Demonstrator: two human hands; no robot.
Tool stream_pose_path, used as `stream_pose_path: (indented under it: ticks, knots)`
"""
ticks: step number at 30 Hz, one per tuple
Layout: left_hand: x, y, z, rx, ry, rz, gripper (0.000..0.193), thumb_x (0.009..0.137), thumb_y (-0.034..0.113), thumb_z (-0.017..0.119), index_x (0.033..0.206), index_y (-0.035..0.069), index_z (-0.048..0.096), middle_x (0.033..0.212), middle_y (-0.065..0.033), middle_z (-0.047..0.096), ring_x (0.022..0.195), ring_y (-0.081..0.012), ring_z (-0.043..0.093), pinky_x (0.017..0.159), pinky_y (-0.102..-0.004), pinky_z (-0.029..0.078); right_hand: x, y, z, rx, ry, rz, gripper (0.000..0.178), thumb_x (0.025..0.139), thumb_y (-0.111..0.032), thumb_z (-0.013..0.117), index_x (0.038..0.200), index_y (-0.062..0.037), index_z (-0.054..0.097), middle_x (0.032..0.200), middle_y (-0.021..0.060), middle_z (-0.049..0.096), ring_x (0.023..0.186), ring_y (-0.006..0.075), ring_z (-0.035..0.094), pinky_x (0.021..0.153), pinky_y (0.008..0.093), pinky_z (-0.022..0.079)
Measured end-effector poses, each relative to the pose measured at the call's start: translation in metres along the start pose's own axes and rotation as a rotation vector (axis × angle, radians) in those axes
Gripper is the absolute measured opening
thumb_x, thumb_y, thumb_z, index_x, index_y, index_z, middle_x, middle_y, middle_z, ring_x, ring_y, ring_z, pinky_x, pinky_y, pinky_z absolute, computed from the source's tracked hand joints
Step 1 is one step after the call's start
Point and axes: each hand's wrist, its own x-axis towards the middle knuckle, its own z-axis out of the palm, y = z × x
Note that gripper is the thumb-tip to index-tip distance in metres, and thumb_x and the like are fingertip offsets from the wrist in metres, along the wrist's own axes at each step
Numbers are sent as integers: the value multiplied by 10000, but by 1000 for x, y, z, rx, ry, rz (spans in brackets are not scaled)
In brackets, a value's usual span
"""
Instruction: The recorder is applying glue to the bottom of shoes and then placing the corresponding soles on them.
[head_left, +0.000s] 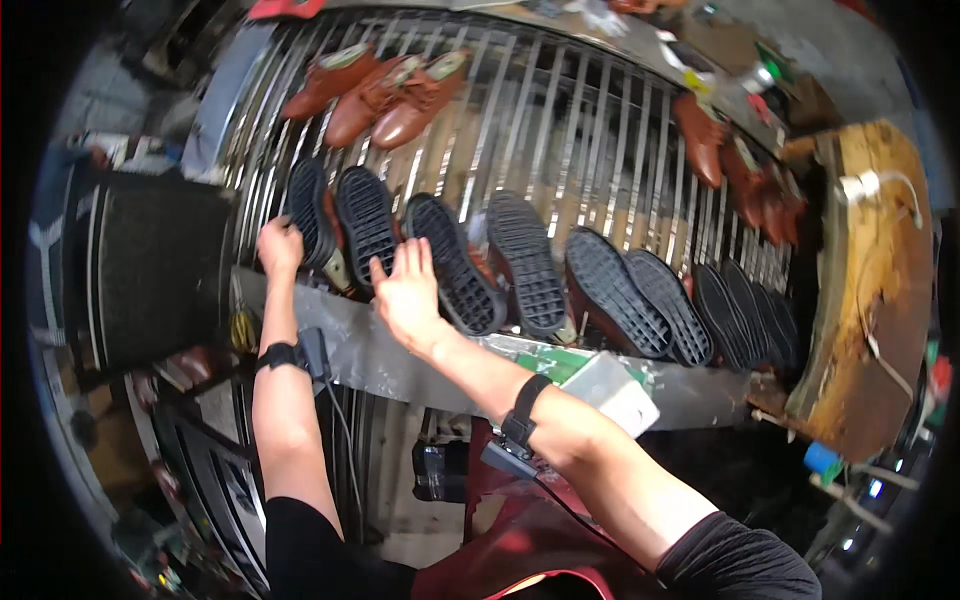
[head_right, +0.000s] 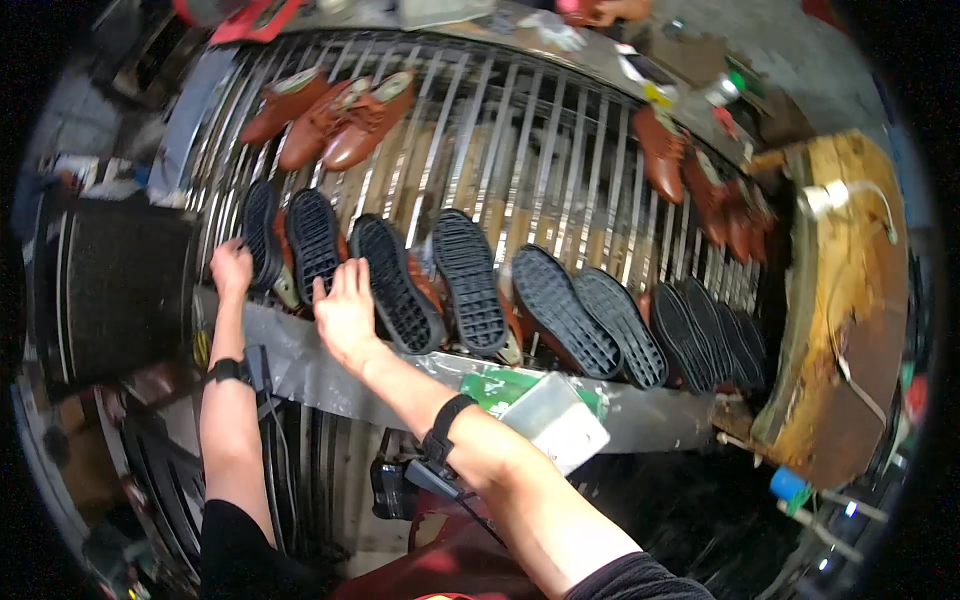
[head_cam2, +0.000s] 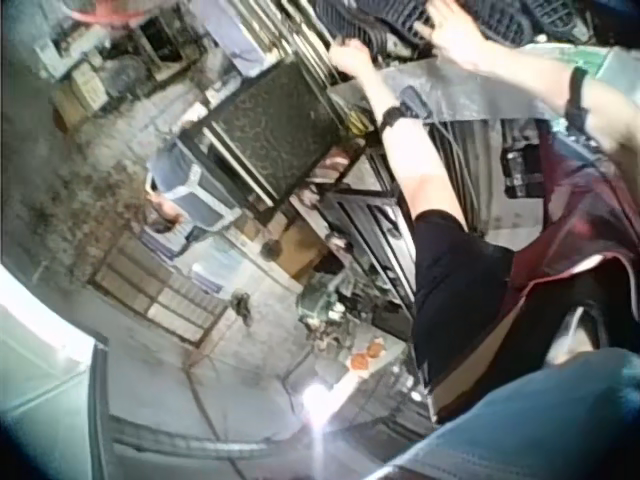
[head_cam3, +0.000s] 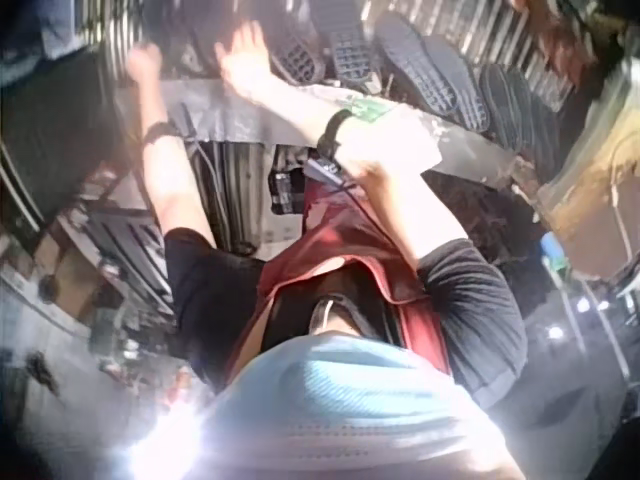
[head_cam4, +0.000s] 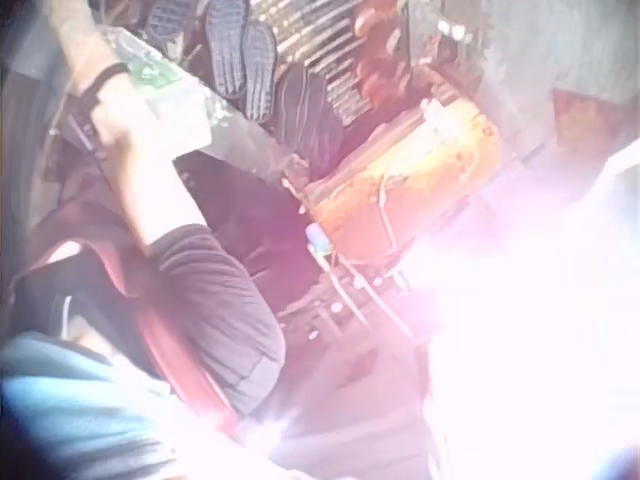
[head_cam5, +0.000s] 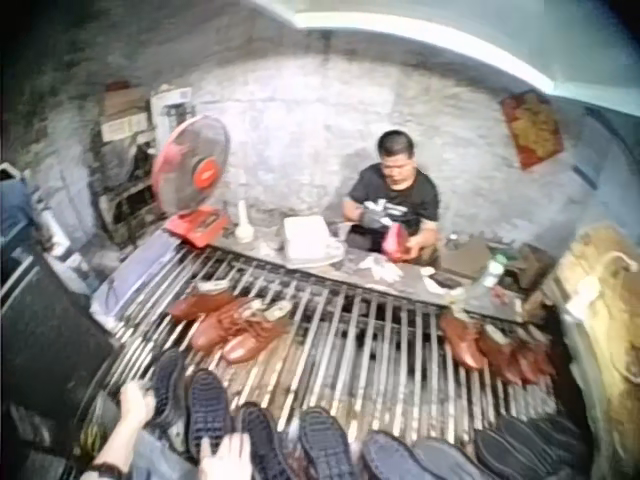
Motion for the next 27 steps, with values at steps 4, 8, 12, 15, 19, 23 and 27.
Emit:
stream_pose_path:
  ticks: [4,8,12,15,19,23,27]
  knots:
    - [18,-32,-16,-647,-199,-411,488,983,249,628,1444,87,644,959,-74,796,933,-241,755,842,-403,586,-18,-12,-141,961,133,357,297,791,-200,666,1009,0,678,1144,278,603,1135,464,569,1013,568,449]
    - [-132,207,6,-587,-205,238,366,962,94,680,1325,41,686,881,-92,700,738,-223,684,693,-354,573,-207,70,-163,456,304,5,370,802,-315,718,1027,-23,692,1141,230,623,1114,440,600,922,570,510]
    - [-335,347,-94,-790,-42,1132,313,989,114,679,1283,10,699,949,-105,717,788,-209,691,710,-339,581,-413,105,-269,486,267,380,418,758,-402,803,986,-54,761,990,207,701,990,420,678,831,515,546]
    - [-493,390,-119,-986,-381,1487,283,1008,129,679,1252,-13,708,999,-115,729,826,-199,697,723,-327,587,-634,39,-313,290,410,1109,463,768,-487,780,1018,-98,781,846,177,737,826,354,729,712,489,561]
    - [-738,371,-124,-1013,-1103,1913,264,1034,148,678,1210,-44,721,1066,-128,746,876,-185,704,741,-312,595,-892,-196,-147,917,1644,1735,493,966,-372,725,1330,-54,630,945,70,717,674,153,610,575,342,514]
    - [-985,268,-164,-493,-1446,2592,225,1023,129,700,1137,-60,746,986,-198,762,820,-240,725,733,-357,598,-904,-441,76,-40,3711,1230,589,984,-504,681,1357,-53,611,1008,121,685,781,257,679,662,422,594]
    - [-1158,143,-223,-256,-1828,2962,251,1006,114,715,1191,-56,718,1012,-179,754,863,-227,711,771,-342,582,-764,-657,132,-2587,3588,-153,1059,856,-791,683,1633,-136,386,1033,18,597,774,187,580,797,371,478]
